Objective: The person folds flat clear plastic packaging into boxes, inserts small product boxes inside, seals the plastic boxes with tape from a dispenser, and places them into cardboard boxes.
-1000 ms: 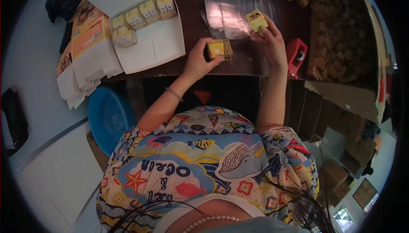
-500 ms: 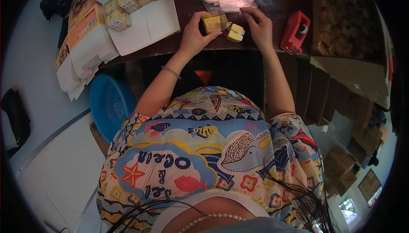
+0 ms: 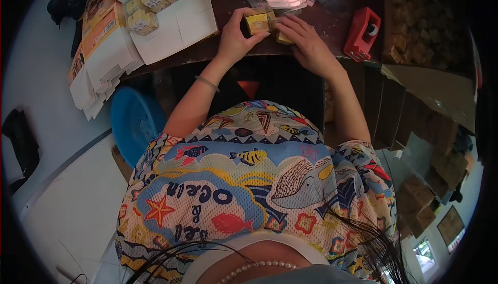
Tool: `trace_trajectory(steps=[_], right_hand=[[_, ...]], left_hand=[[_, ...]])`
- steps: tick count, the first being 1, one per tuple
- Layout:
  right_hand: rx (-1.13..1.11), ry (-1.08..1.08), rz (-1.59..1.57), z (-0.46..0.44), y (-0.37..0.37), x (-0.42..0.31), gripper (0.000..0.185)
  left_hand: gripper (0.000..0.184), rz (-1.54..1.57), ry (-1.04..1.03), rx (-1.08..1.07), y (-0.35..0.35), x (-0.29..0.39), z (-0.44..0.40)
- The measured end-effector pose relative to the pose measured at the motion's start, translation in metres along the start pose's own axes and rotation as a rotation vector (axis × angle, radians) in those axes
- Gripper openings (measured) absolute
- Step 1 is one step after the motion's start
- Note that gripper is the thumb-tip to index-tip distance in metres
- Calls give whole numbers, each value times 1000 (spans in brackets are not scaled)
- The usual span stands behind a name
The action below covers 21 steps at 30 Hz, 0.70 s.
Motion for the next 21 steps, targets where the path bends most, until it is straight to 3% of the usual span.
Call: trace_trajectory(steps=[1, 4, 8, 11, 15, 21], right_hand=[[-41, 45, 21, 0, -3, 3, 65], [-1, -104, -40, -3, 17, 25, 60], [325, -176, -559, -28, 65, 25, 42], [111, -165, -617, -60, 58, -4, 40], [-41, -28, -82, -77, 26, -13, 49], [164, 53, 149, -58, 32, -36, 61]], left_hand=[[56, 12, 10, -10, 0, -1, 0], [56, 33, 23, -21, 0, -1, 0], [56, 22, -6, -47, -1, 0, -2], [57, 38, 23, -109, -6, -6, -1], [58, 54, 29, -138, -9, -7, 0], [58, 62, -18, -78, -4, 1, 1]])
Point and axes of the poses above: each hand's wrist, its own z-axis away from the middle knuckle, its own y-axis out of the back of the hand, x = y × z, the point moved 8 cm from there along -z, towards the middle knuckle, and after that the axes turned 8 degrees about y, right-handed, at the moved point
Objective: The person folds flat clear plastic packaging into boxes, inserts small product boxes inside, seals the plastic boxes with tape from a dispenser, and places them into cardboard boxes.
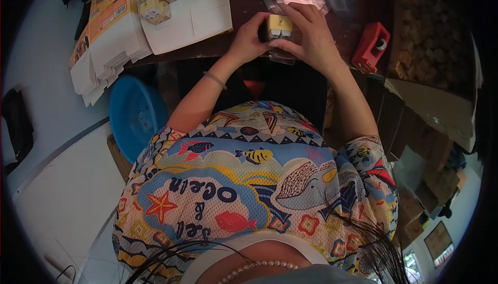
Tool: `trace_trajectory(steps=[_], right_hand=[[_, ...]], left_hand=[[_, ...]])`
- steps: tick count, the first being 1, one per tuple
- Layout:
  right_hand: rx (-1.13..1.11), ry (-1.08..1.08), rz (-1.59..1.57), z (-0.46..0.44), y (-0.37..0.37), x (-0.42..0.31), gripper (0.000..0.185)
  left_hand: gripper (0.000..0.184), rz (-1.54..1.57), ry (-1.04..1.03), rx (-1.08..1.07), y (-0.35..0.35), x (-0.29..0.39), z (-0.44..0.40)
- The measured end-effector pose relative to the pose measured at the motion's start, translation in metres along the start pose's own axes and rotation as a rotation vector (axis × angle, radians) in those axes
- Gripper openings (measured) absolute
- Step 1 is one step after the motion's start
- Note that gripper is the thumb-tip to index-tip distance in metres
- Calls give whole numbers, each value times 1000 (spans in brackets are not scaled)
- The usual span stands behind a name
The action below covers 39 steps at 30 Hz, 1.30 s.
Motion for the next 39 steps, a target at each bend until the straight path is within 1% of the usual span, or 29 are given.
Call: trace_trajectory(steps=[3, 6, 7, 10, 11, 12, 13, 14, 16, 17, 18, 19, 20, 21, 22, 23, 26, 27, 30, 31, 34, 37, 39], right_hand=[[87, -144, -282, 17, 0, 14, 58], [153, -217, -436, 14, 5, 28, 51], [243, -239, -478, 16, 2, 38, 39], [87, -824, -1179, 41, -65, 61, 29], [161, -687, -1116, 36, -72, 61, 23], [126, -728, -1049, 36, -73, 60, 23], [172, -640, -895, 29, -65, 58, 21], [219, -558, -752, 26, -59, 52, 20], [387, -552, -773, 31, -55, 42, 18], [471, -534, -781, 31, -50, 39, 17], [546, -621, -826, 45, -51, 40, 15], [639, -623, -773, 58, -41, 31, 15], [667, -410, -639, 69, -33, 17, 18], [583, -120, -260, 73, -26, -8, 27], [497, -12, -146, 65, -18, -38, 35], [484, 4, -146, 62, -20, -48, 40], [406, -37, -209, 51, -16, -28, 37], [340, -8, -56, 26, -2, -34, 33], [217, -132, -184, 6, -3, -19, 32], [94, -313, -372, 4, -8, -11, 32], [-60, -437, -586, 16, -29, 13, 31], [33, -252, -453, 1, -14, 5, 28], [76, -364, -468, 5, -22, 14, 28]], left_hand=[[58, 14, -10, -22, -3, 2, -1], [60, -21, -27, -19, -4, 3, 0], [60, -41, -40, -9, -3, 4, 0], [60, -32, -30, -26, -3, 6, 1], [59, 270, 79, -112, -7, -3, 3], [58, 571, 181, -189, -11, -9, 5], [57, 868, 275, -263, -14, -13, 3], [54, 789, 286, -247, -12, -17, 1], [50, 633, 328, -214, -13, -10, 1], [41, 579, 268, -152, -12, -4, -4], [38, 602, 217, -176, -11, 3, -7], [39, 600, 219, -213, -10, 6, -9], [41, 599, 224, -247, -9, 8, -10], [38, 589, 217, -234, -7, 7, -10], [36, 579, 214, -222, -6, 4, -8], [39, 570, 186, -265, -6, 3, -8], [36, 597, 167, -279, -9, 0, -10], [34, 626, 210, -282, -9, 1, -10], [34, 614, 227, -271, -8, 0, -9], [33, 600, 219, -242, -6, -2, -8], [32, 536, 126, -220, -4, 2, -9], [33, 474, 216, -270, -5, 2, -8], [37, 671, 159, -155, -7, -3, -5]])
Point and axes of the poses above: each hand's wrist, its own z-axis away from the middle knuckle, its own y-axis out of the back of the hand, x = y × z, the point moved 8 cm from there along -z, towards the middle knuckle, and after that the axes turned 8 degrees about y, right-handed, at the moved point
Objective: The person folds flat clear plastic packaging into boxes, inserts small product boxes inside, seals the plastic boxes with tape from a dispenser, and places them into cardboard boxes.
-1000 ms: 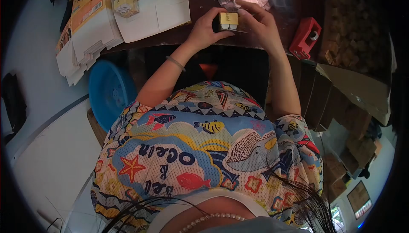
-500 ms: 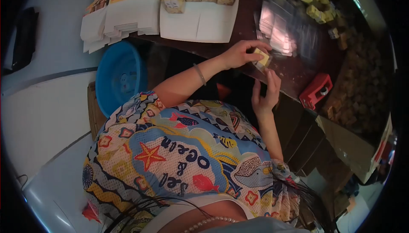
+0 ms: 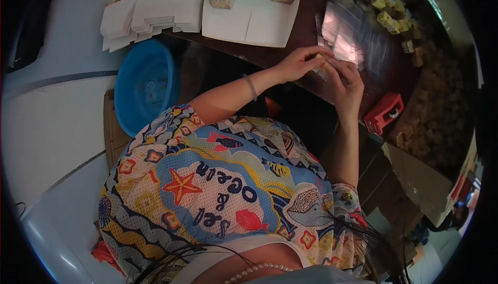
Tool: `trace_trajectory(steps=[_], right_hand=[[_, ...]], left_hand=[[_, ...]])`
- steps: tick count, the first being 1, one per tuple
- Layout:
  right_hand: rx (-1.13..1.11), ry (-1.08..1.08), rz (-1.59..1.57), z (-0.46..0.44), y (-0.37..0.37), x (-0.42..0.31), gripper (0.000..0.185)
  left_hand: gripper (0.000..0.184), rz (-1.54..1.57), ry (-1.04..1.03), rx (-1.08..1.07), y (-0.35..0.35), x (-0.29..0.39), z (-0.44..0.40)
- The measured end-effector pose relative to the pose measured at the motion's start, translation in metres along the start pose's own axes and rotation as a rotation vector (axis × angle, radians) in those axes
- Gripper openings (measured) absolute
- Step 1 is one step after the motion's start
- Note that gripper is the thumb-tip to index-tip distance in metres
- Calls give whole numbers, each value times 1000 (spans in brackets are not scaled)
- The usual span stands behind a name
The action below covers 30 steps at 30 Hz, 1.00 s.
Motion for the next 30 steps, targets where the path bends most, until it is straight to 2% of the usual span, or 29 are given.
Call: trace_trajectory(steps=[1, 2, 3, 5, 10, 13, 16, 18, 19, 21, 22, 24, 26, 27, 28, 29, 30], right_hand=[[33, -53, -8, 3, -1, 6, 28], [88, -52, 9, 5, 1, 5, 28], [84, -20, 26, 5, 1, 6, 27], [72, 35, 52, 10, -2, 10, 25], [44, -73, -170, 9, -4, 20, 19], [79, 41, 9, 10, 0, 3, 16], [113, 2, -28, 7, -2, 18, 13], [116, -123, -73, 4, -6, 27, 14], [121, -188, -93, 4, -6, 29, 14], [53, -189, 69, -2, 1, 27, 21], [20, -194, 148, -2, 3, 26, 25], [98, -99, 362, 7, 3, 0, 34], [160, -14, 585, 19, -8, -21, 45], [158, -15, 595, 25, -11, -19, 42], [111, -11, 488, 30, -9, -9, 45], [66, -4, 378, 31, -7, 1, 48], [-6, 111, 353, 28, -4, -3, 52]], left_hand=[[38, 102, -47, 34, 1, -4, 2], [46, 302, 14, -80, 1, -13, 3], [54, 229, -39, -110, 4, -12, 6], [62, -377, -177, -24, -5, 16, 22], [62, -453, -63, -77, -9, -3, 17], [61, -457, -83, -75, -10, -2, 16], [60, -489, -97, -49, -8, 0, 17], [59, -481, -98, -32, -7, -1, 17], [58, -473, -90, 7, -7, -2, 18], [56, -461, -83, 82, -11, -3, 20], [58, -460, -113, 205, -14, -4, 23], [61, -453, -175, 441, -27, -8, 31], [68, -241, -184, 372, -42, -13, 34], [72, -130, -183, 334, -49, -17, 33], [80, -353, -124, 216, -48, -22, 36], [80, -373, -64, 123, -41, -26, 34], [77, -37, 17, 57, -30, -21, 30]])
Point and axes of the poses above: each hand's wrist, its own z-axis away from the middle knuckle, its own y-axis out of the back of the hand, x = y × z, the point moved 8 cm from there along -z, towards the middle knuckle, and after that the axes turned 8 degrees about y, right-handed, at the moved point
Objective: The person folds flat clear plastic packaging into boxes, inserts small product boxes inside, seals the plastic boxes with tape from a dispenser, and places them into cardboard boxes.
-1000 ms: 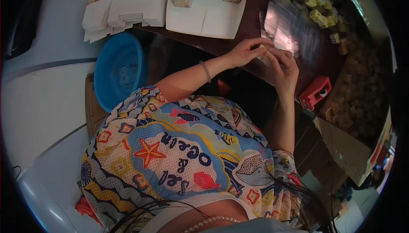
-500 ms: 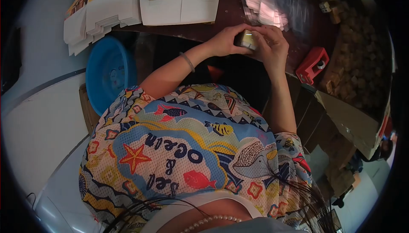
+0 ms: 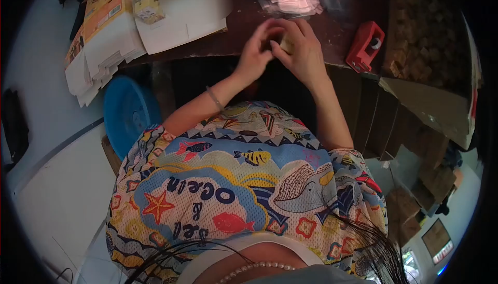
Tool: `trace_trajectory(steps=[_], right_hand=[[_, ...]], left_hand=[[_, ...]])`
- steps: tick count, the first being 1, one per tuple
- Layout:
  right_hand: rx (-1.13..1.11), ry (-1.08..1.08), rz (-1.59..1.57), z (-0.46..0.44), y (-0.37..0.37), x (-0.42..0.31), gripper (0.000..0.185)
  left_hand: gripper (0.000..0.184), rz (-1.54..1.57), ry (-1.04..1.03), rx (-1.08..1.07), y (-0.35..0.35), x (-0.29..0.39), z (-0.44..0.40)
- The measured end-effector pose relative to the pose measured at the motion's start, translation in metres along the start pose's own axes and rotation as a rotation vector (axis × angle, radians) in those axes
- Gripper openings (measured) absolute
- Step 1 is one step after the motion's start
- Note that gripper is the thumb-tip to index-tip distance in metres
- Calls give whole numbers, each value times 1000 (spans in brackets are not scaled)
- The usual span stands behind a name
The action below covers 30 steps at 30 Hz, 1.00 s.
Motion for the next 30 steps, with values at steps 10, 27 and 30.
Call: trace_trajectory(steps=[10, 27, 30], right_hand=[[-71, 107, 8, 33, 47, 12, 62], [549, -496, 176, 126, 98, 114, 97], [516, -445, 132, 123, 96, 119, 93]], left_hand=[[82, -269, 75, -475, -53, 22, -62], [57, -473, -83, -458, -78, 30, -81], [54, -464, -44, -486, -100, 17, -85]])
Point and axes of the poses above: each hand's wrist, its own z-axis away from the middle knuckle, its own y-axis out of the back of the hand, x = y × z, the point moved 8 cm from there along -z, towards the middle knuckle, and after that the axes turned 8 degrees about y, right-handed, at the moved point
